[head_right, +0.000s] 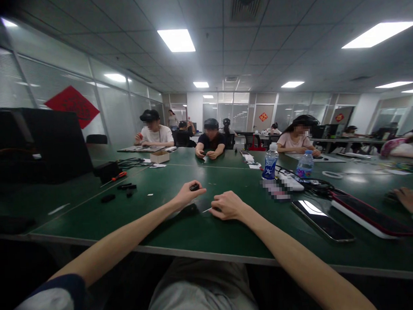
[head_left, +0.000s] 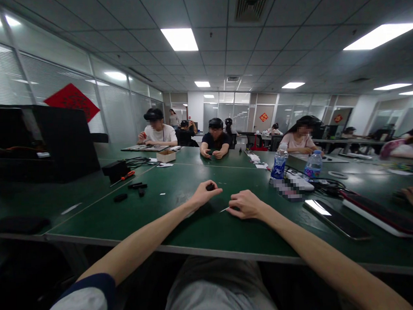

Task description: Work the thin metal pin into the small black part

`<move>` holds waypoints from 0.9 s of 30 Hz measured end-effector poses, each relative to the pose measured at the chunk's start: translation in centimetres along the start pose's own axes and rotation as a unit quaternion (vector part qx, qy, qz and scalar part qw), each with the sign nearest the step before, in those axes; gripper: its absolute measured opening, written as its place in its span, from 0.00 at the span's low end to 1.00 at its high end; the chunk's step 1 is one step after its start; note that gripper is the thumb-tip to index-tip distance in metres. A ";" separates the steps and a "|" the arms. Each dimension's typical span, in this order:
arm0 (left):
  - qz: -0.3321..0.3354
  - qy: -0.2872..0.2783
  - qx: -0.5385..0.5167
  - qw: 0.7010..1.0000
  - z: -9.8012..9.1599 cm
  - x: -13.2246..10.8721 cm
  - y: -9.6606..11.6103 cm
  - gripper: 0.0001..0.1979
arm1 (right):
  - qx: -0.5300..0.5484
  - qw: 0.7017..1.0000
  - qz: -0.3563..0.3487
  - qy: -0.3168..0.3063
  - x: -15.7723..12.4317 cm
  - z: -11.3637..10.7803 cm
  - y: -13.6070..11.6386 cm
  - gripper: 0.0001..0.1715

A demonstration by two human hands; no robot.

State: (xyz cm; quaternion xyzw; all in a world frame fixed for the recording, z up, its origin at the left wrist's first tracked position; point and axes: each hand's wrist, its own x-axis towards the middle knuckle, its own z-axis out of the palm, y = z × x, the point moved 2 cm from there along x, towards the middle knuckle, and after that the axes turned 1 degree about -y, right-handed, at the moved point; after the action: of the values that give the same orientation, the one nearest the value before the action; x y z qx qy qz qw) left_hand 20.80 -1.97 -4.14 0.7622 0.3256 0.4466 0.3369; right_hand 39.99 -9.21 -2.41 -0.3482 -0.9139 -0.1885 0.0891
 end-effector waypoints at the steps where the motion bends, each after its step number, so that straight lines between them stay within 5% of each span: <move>1: 0.004 0.007 0.001 1.000 -0.1 0.1 0.1 0.21 | 0.006 1.000 -0.002 -0.002 0.3 0.0 -0.3 0.21; 27: 0.100 -0.126 0.160 0.974 0.5 -1.4 1.5 0.16 | 0.107 0.987 0.109 0.040 0.3 1.3 1.3 0.20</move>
State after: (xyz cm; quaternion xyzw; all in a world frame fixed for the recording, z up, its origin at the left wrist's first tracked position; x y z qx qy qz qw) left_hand 20.97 -4.07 -3.76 0.8850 0.2697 0.3210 0.2027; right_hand 40.64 -7.61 -3.11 -0.4263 -0.8812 -0.0925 0.1823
